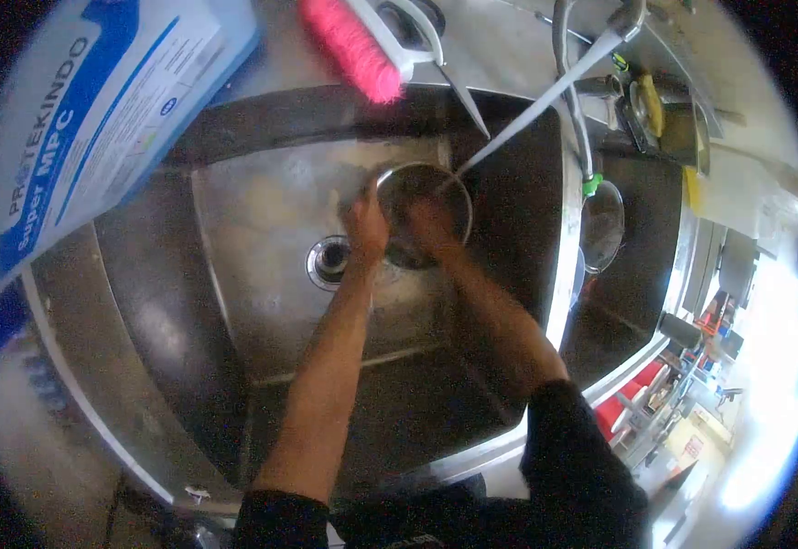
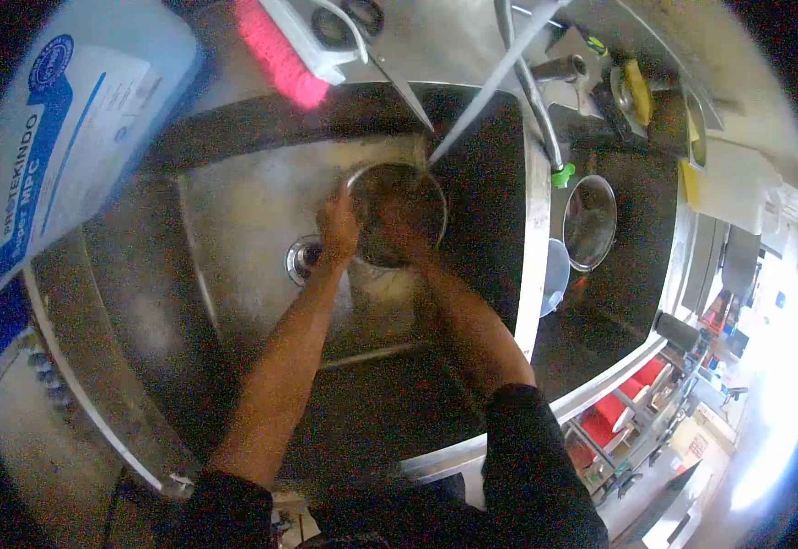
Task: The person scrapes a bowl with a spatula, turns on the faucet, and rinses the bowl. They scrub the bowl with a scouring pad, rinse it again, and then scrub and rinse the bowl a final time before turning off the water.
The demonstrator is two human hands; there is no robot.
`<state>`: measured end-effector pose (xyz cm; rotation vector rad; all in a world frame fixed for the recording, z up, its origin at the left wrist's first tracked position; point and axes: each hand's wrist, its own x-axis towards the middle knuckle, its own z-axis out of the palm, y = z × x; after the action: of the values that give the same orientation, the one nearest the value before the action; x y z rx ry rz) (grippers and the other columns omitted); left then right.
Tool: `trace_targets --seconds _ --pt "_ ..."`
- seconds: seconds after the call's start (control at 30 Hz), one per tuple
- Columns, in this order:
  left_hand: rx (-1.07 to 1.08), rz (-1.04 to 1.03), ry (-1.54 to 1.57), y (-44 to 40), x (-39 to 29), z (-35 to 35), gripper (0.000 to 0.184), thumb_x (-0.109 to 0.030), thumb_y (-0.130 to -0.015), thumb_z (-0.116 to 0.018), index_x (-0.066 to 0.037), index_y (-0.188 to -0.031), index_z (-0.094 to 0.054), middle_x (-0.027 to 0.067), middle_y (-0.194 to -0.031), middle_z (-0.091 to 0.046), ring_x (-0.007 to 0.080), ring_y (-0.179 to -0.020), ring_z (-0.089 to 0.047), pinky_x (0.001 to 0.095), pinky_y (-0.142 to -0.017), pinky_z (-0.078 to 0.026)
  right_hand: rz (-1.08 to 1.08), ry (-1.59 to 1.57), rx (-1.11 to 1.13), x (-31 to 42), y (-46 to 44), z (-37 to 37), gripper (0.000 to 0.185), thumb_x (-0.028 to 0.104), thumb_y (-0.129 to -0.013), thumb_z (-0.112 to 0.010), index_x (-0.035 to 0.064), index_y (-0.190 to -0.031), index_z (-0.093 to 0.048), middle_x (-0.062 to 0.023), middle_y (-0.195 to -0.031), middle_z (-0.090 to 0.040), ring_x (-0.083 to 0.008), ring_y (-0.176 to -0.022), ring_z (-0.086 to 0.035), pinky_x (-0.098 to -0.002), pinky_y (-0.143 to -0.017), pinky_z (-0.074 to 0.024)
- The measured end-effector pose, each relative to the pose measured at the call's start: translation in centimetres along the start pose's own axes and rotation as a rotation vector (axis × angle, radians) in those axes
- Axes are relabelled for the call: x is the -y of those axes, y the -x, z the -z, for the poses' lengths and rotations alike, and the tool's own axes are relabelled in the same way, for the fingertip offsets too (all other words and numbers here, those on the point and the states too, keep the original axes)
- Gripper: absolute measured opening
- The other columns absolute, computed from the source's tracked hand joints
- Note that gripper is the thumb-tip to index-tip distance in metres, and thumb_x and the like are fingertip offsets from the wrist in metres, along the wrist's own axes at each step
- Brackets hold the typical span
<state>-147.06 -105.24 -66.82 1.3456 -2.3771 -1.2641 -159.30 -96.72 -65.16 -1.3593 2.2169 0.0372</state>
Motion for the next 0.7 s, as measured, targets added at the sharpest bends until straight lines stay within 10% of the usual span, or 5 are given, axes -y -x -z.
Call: trace_targets --seconds 0.23,0.33,0.4,0.47,0.7 --pt "-0.131 -0.122 0.09 1.7 1.8 -1.5 0.051 0.0 -0.079 -0.06 -0.003 -0.13 -0.05 0.026 -0.101 -0.064 0.0443 -0.097 -0.061 0.053 -0.082 -0.047 0.184 0.257 0.066 0.0 1.1 -1.8 0.038 0.01 -0.085 -0.058 0.0057 -0.123 -0.06 -0.0217 -0.115 -0.061 -0.0363 -0.096 -0.063 -0.0459 -0.076 -0.0534" --pt "0.015 -0.008 -0.007 0.1 -1.1 1.3 0.051 0.002 -0.08 -0.058 -0.003 -0.13 -0.05 0.0274 -0.096 -0.064 0.0451 -0.093 -0.062 0.0529 -0.083 -0.047 -0.198 0.09 0.197 -3.0 -1.4 -7.3 0.042 0.015 -0.084 -0.061 0.0106 -0.126 -0.059 -0.02 -0.115 -0.06 -0.0355 -0.097 -0.063 -0.0466 -0.075 -0.0528" --pt "-0.036 -0.023 0.014 0.4 -0.6 0.4 0.053 0.002 -0.078 -0.059 -0.003 -0.13 -0.049 0.027 -0.095 -0.064 0.045 -0.091 -0.062 0.053 -0.082 -0.047 0.271 0.149 -0.544 2.1 2.6 -2.1 0.034 0.018 -0.085 -0.062 0.0075 -0.117 -0.063 -0.019 -0.104 -0.064 -0.0358 -0.09 -0.065 -0.048 -0.072 -0.0524" --pt "-0.08 -0.032 0.035 0.9 0.6 -0.8 0.056 0.003 -0.077 -0.06 -0.003 -0.131 -0.048 0.0267 -0.093 -0.065 0.0448 -0.089 -0.063 0.0532 -0.08 -0.048 0.027 0.01 -0.056 -0.6 -1.0 -1.0 0.033 0.018 -0.086 -0.061 0.007 -0.117 -0.063 -0.019 -0.106 -0.064 -0.0353 -0.094 -0.064 -0.0483 -0.076 -0.0513" --pt "-0.134 -0.037 0.014 0.8 -0.6 0.5 0.057 0.002 -0.075 -0.061 -0.001 -0.131 -0.049 0.0239 -0.091 -0.065 0.0432 -0.083 -0.063 0.0509 -0.074 -0.05 -0.021 -0.138 0.093 -0.4 -0.8 -0.5 0.032 0.021 -0.089 -0.058 0.0052 -0.116 -0.062 -0.019 -0.112 -0.064 -0.0336 -0.108 -0.06 -0.0493 -0.09 -0.0477"
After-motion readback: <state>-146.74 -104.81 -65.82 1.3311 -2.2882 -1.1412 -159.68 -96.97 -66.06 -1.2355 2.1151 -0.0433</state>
